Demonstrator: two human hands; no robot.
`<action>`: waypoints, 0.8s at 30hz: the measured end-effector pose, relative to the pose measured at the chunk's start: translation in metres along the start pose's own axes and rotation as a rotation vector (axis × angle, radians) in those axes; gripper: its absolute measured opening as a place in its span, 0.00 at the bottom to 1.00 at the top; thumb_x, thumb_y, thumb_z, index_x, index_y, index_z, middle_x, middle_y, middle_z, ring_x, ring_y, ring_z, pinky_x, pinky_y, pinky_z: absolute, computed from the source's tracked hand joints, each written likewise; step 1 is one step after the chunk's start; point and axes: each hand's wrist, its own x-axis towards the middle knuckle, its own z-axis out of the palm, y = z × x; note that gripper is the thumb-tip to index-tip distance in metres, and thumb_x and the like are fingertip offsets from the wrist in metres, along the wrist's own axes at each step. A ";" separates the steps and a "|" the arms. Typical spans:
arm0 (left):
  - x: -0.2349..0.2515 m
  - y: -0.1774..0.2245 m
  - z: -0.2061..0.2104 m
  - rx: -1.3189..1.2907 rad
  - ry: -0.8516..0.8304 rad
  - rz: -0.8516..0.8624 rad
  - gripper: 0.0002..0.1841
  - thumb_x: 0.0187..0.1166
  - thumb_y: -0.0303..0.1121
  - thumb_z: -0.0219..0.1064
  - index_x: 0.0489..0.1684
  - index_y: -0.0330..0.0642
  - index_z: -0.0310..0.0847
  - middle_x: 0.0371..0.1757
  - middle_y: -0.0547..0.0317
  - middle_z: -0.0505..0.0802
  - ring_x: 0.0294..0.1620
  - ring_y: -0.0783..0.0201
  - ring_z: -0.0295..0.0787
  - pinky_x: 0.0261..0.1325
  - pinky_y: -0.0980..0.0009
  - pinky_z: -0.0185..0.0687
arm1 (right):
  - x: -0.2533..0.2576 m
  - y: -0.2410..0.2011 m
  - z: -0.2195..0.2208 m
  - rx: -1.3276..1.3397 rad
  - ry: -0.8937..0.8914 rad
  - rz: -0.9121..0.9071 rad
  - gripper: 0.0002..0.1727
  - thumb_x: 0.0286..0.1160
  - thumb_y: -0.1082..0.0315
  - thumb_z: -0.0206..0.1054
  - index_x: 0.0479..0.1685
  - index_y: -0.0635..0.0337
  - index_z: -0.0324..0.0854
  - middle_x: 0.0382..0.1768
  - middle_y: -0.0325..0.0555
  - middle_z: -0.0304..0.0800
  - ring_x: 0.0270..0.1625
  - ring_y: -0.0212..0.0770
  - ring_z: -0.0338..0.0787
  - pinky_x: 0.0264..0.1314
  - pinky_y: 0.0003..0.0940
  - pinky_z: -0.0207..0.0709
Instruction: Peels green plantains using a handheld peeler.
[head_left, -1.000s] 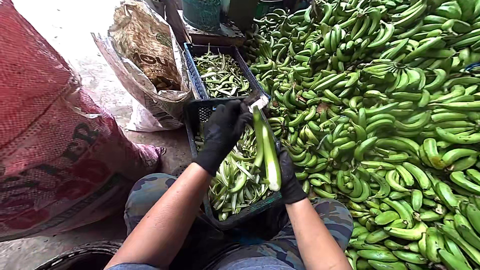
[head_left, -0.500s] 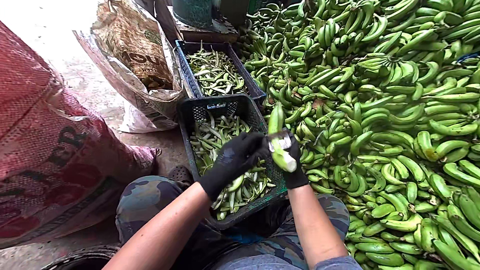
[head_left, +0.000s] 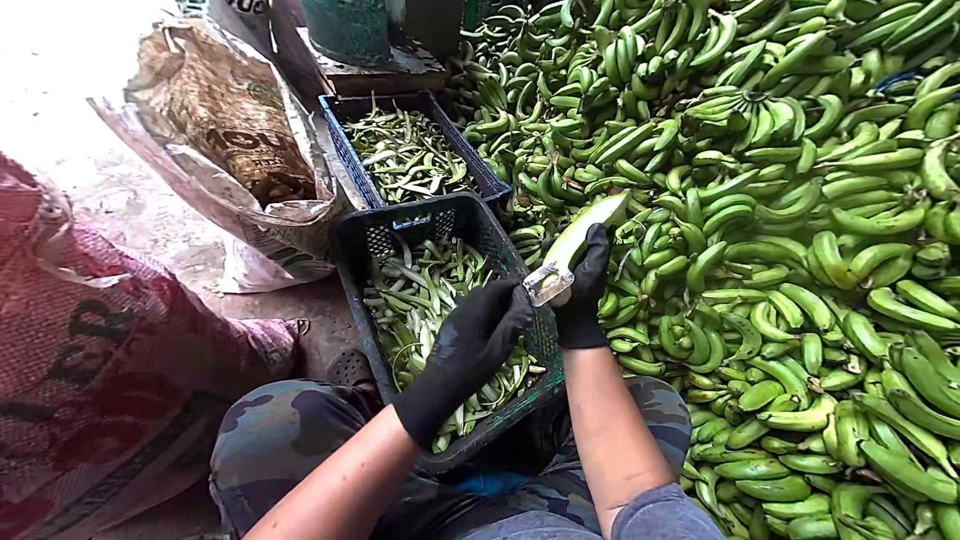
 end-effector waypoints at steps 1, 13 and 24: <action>-0.002 0.002 0.002 0.027 0.016 0.002 0.27 0.87 0.58 0.56 0.74 0.53 0.79 0.51 0.63 0.91 0.47 0.71 0.89 0.52 0.64 0.88 | 0.007 -0.003 0.005 0.025 0.047 -0.033 0.24 0.90 0.43 0.45 0.80 0.37 0.61 0.55 0.38 0.83 0.45 0.36 0.89 0.43 0.39 0.88; 0.030 -0.025 -0.018 0.261 0.089 0.010 0.31 0.86 0.60 0.54 0.75 0.45 0.78 0.56 0.50 0.89 0.53 0.57 0.88 0.57 0.51 0.84 | -0.007 0.028 -0.024 -0.184 -0.480 0.224 0.25 0.92 0.52 0.46 0.85 0.41 0.65 0.62 0.38 0.85 0.52 0.30 0.86 0.51 0.32 0.84; 0.056 -0.032 -0.032 0.121 0.118 -0.316 0.29 0.86 0.65 0.50 0.69 0.55 0.78 0.39 0.54 0.88 0.35 0.57 0.84 0.39 0.49 0.80 | 0.013 0.021 -0.022 0.041 -0.500 0.529 0.27 0.84 0.55 0.53 0.83 0.44 0.63 0.54 0.41 0.86 0.48 0.34 0.88 0.49 0.36 0.86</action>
